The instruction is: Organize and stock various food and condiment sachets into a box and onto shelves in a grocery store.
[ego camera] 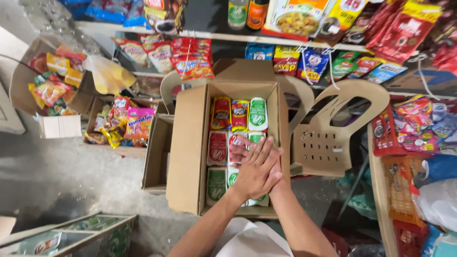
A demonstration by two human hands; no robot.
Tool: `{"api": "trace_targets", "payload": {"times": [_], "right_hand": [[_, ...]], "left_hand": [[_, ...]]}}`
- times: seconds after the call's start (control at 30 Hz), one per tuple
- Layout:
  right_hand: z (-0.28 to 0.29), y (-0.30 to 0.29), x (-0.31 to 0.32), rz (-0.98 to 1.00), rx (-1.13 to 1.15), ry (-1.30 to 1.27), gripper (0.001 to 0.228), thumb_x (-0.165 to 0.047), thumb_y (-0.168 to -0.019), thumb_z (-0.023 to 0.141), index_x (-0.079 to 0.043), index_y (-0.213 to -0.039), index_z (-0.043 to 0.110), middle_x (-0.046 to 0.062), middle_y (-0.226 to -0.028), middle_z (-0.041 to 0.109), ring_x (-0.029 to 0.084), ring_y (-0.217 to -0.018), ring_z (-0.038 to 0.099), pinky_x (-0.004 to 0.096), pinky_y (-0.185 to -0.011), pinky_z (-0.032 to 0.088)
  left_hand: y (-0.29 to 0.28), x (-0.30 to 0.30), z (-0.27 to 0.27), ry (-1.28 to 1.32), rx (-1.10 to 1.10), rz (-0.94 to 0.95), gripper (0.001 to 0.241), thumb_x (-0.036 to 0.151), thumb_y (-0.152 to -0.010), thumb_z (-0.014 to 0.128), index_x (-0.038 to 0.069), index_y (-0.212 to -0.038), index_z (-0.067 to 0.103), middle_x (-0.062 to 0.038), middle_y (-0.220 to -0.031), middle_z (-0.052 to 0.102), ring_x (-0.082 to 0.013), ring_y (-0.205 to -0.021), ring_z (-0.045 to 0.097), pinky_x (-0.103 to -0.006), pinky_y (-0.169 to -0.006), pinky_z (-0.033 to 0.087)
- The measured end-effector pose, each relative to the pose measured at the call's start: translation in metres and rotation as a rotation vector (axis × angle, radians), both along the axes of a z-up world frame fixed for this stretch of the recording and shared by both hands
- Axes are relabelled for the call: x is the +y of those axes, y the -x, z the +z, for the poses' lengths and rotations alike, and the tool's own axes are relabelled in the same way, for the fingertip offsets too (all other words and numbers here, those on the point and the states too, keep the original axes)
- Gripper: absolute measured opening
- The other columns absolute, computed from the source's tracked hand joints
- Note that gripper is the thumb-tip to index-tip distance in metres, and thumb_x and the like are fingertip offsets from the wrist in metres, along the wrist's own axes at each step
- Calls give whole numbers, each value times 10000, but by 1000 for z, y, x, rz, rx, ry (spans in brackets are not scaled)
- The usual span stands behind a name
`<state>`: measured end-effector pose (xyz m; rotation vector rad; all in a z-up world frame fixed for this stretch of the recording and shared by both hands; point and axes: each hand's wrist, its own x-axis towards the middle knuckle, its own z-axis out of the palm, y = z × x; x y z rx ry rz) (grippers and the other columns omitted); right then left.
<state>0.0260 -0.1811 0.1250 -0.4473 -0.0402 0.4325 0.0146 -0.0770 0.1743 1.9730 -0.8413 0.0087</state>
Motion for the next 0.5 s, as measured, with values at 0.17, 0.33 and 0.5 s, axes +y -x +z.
{"api": "trace_targets", "payload": {"times": [0.17,0.33,0.5], "right_hand": [[83,-12,-11,-149,-83,-17,972,-779,-1004,230,-23,-1603,343,309,-1493,507,432,-1361,497,524,-1160,384],[134,-11,-28,-214,98,46,1017,-771,-945,247,17,-1582,322,258,-1544,479,407,-1445,439,497,-1220,303],[171,-6,-55,-148,-55,68,1057,-808,-919,269,21,-1571,339,288,-1534,485,411,-1441,435,486,-1209,322]], "left_hand": [[-30,-10,43,-52,-248,19,775,704,-958,448,212,-1552,520,-287,-1651,364,-480,-1564,297,-586,-1280,169],[-34,-26,74,-88,-327,72,822,820,-908,386,303,-1523,558,-238,-1575,474,-452,-1532,351,-585,-1281,128],[-36,-48,112,-138,-477,107,797,812,-917,367,354,-1539,561,-255,-1571,482,-443,-1535,370,-594,-1248,142]]}}
